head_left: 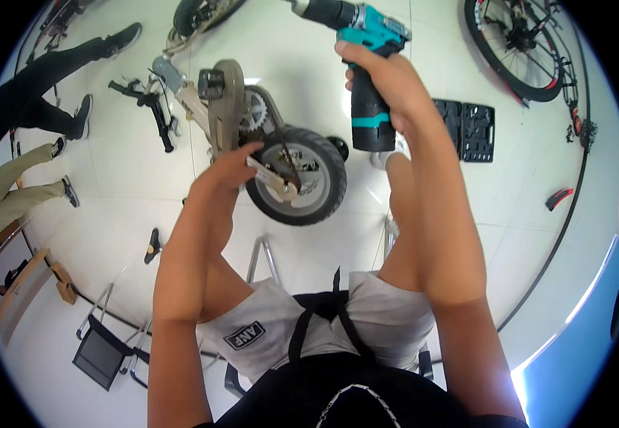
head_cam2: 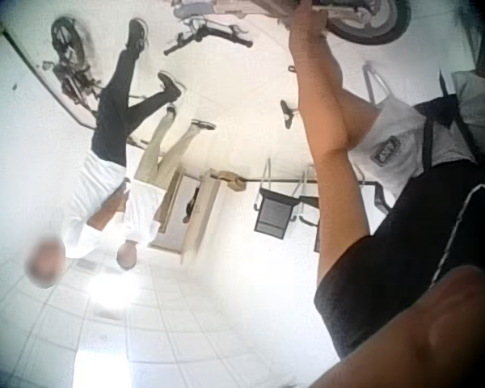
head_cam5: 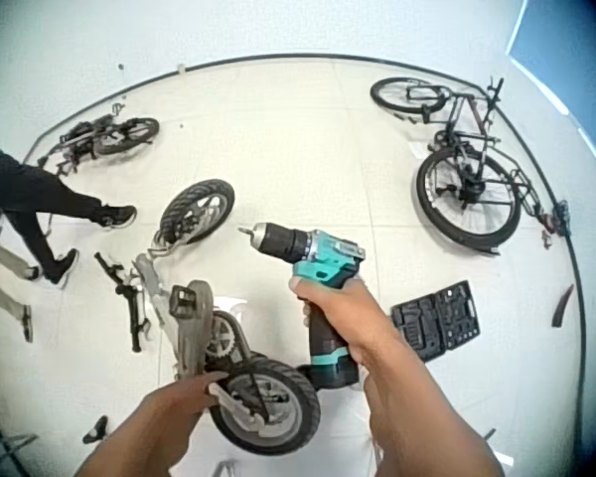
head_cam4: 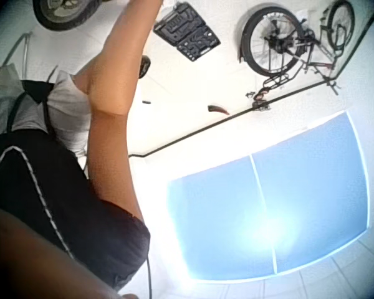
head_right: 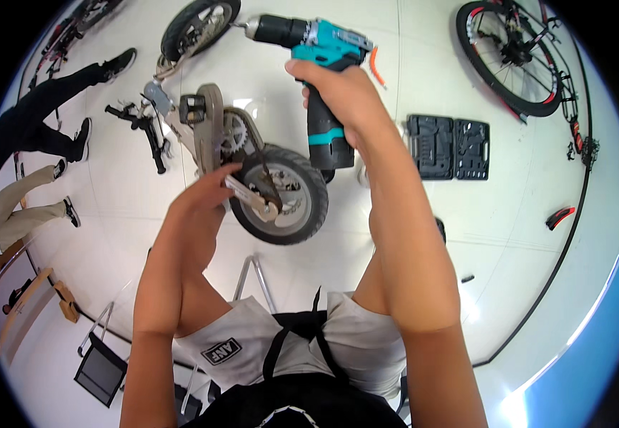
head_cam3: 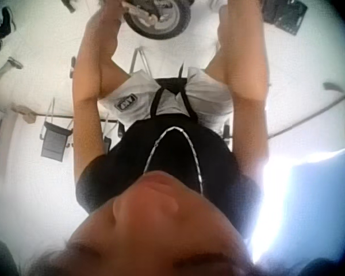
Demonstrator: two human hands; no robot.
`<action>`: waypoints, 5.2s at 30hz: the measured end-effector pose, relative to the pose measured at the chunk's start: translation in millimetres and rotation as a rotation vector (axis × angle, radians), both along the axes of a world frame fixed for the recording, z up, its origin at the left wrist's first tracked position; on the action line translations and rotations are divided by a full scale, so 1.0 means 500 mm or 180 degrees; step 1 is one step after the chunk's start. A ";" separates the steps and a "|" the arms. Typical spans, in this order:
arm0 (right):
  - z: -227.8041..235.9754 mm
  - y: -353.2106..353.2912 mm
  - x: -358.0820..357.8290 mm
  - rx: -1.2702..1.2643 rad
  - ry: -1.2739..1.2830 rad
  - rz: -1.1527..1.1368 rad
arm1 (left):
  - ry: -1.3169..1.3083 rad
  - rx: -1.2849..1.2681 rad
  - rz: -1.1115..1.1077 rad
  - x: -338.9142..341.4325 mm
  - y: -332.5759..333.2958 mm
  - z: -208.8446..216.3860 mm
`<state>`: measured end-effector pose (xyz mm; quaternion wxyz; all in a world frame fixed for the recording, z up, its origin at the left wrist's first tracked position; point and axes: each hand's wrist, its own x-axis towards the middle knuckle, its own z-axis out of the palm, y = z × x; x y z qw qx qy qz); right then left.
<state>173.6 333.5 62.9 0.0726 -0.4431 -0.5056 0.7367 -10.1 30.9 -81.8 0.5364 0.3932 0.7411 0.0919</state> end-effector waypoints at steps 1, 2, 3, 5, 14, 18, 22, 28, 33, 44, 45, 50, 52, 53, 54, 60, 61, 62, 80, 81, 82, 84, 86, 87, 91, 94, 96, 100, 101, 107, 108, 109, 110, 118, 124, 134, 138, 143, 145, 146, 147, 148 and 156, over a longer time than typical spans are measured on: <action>0.003 0.004 -0.002 -0.0052 -0.0043 -0.0066 | 0.0238 0.0048 -0.0341 -0.009 -0.024 -0.028; 0.005 0.005 0.002 -0.0130 -0.0104 -0.0134 | 0.0115 -0.0452 -0.0271 -0.022 -0.022 -0.018; 0.006 0.007 0.008 -0.0122 -0.0123 -0.0192 | -0.0002 -0.0960 -0.0199 -0.034 -0.018 -0.002; 0.010 0.011 0.020 -0.0129 -0.0131 -0.0304 | -0.0212 -0.1384 0.0126 -0.068 -0.059 -0.020; 0.010 0.011 0.025 -0.0048 -0.0254 -0.0301 | 0.0718 -0.1656 0.1272 -0.159 -0.167 -0.050; 0.017 0.030 0.055 0.0008 -0.0290 -0.0461 | 0.0435 -0.1581 0.1541 -0.200 -0.158 -0.041; 0.033 0.031 0.057 0.0094 -0.0475 -0.0434 | 0.0386 -0.1094 0.2208 -0.257 -0.196 -0.022; 0.008 0.029 0.045 0.0165 -0.0641 -0.0236 | 0.1270 -0.0277 0.1217 -0.284 -0.308 -0.159; -0.014 0.029 0.069 0.0051 -0.0618 -0.0451 | 0.1351 -0.0597 0.1675 -0.239 -0.167 -0.221; 0.004 -0.009 0.027 0.0319 -0.0887 -0.0098 | -0.2315 -0.0004 0.3290 -0.199 -0.082 -0.239; 0.000 0.009 0.040 0.0249 -0.0777 0.0027 | -0.3025 0.0260 0.3780 -0.185 -0.080 -0.237; 0.009 0.003 0.006 0.0310 -0.0893 -0.0078 | -0.3389 0.0309 0.3685 -0.207 -0.097 -0.253; 0.030 0.008 -0.002 0.0111 -0.0851 -0.0230 | -0.2607 0.0296 0.3103 -0.204 -0.095 -0.297; 0.025 0.025 0.019 0.0104 -0.0781 -0.0298 | -0.2215 0.0077 0.3009 -0.184 -0.046 -0.246; 0.027 0.023 0.011 -0.0009 -0.0655 -0.0305 | -0.2089 0.0082 0.2837 -0.201 -0.077 -0.258; 0.034 0.029 0.012 -0.0255 -0.0620 -0.0407 | -0.1388 0.0006 0.3320 -0.203 -0.115 -0.359; 0.033 0.030 0.016 -0.0243 -0.0643 -0.0423 | -0.1487 0.0101 0.3308 -0.197 -0.108 -0.360; 0.032 0.032 0.021 -0.0230 -0.0666 -0.0433 | -0.1588 0.0196 0.3302 -0.193 -0.099 -0.361; 0.009 0.032 0.018 -0.0262 -0.0643 -0.0170 | -0.1301 -0.0056 0.2911 -0.165 -0.085 -0.343; 0.010 0.033 0.017 -0.0271 -0.0578 -0.0179 | -0.1301 -0.0162 0.2786 -0.165 -0.085 -0.339; 0.010 0.032 0.015 -0.0278 -0.0515 -0.0186 | -0.1301 -0.0268 0.2663 -0.166 -0.089 -0.338; 0.006 0.029 0.012 -0.0305 -0.0418 -0.0233 | -0.1411 -0.0393 0.2599 -0.169 -0.106 -0.349; 0.009 0.024 0.006 -0.0325 -0.0327 -0.0265 | -0.1376 -0.0050 0.2576 -0.151 -0.126 -0.349; 0.007 0.022 0.008 -0.0337 -0.0300 -0.0289 | -0.1278 -0.0064 0.2557 -0.140 -0.124 -0.347; 0.010 0.023 0.022 -0.0292 -0.0287 -0.0408 | -0.0444 -0.0812 0.1822 -0.106 -0.078 -0.286; 0.014 0.021 0.026 -0.0291 -0.0178 -0.0435 | -0.0085 -0.0852 0.1724 -0.092 -0.082 -0.288; 0.016 0.019 0.027 -0.0342 -0.0165 -0.0468 | 0.0168 -0.0789 0.1769 -0.093 -0.098 -0.303; 0.051 0.009 0.018 -0.0391 0.0002 -0.0386 | 0.0635 -0.0779 0.1785 -0.120 -0.141 -0.306; 0.039 0.008 0.019 -0.0406 0.0027 -0.0369 | 0.0741 -0.0812 0.1750 -0.127 -0.156 -0.300; 0.016 0.019 0.046 -0.0279 0.0064 -0.0753 | 0.1156 -0.1064 0.1438 -0.046 0.007 -0.098; 0.001 0.015 0.042 -0.0290 0.0100 -0.0674 | 0.1218 -0.1037 0.1456 -0.048 -0.006 -0.055; -0.009 0.014 0.041 -0.0340 0.0163 -0.0640 | 0.1416 -0.0944 0.1354 -0.046 -0.015 -0.002; -0.017 0.028 0.051 -0.0398 0.0293 -0.0709 | 0.1587 -0.0801 0.1211 -0.047 0.008 0.028; -0.032 0.041 0.067 -0.0435 0.0362 -0.0681 | 0.1926 -0.0863 0.0829 -0.052 0.054 0.170; -0.043 0.053 0.069 -0.0391 0.0579 -0.0849 | 0.2589 -0.0741 0.0463 -0.021 0.082 0.201; -0.009 0.058 0.104 -0.0455 0.0832 -0.0988 | 0.2626 -0.0541 0.0340 0.137 0.160 0.099; -0.002 0.058 0.108 -0.0651 0.0821 -0.1006 | 0.2871 -0.0104 -0.0237 0.202 0.170 0.051; -0.003 0.057 0.123 -0.0552 0.0722 -0.1179 | 0.2588 -0.0216 0.0440 0.294 0.259 0.017; -0.007 0.062 0.132 -0.0474 0.0735 -0.1132 | 0.2675 -0.0191 0.0427 0.295 0.258 0.003; -0.003 0.055 0.131 -0.0457 0.0774 -0.1079 | 0.2764 -0.0293 0.0754 0.274 0.232 -0.019; -0.016 0.050 0.107 -0.0344 0.0782 -0.1091 | 0.2798 -0.0259 0.0979 0.229 0.201 -0.033; -0.008 0.069 0.127 -0.0345 0.0678 -0.1189 | 0.2693 -0.0147 0.1056 0.239 0.222 -0.022; 0.013 0.067 0.111 -0.0613 0.0686 -0.1242 | 0.2461 -0.0272 0.0954 0.275 0.248 0.036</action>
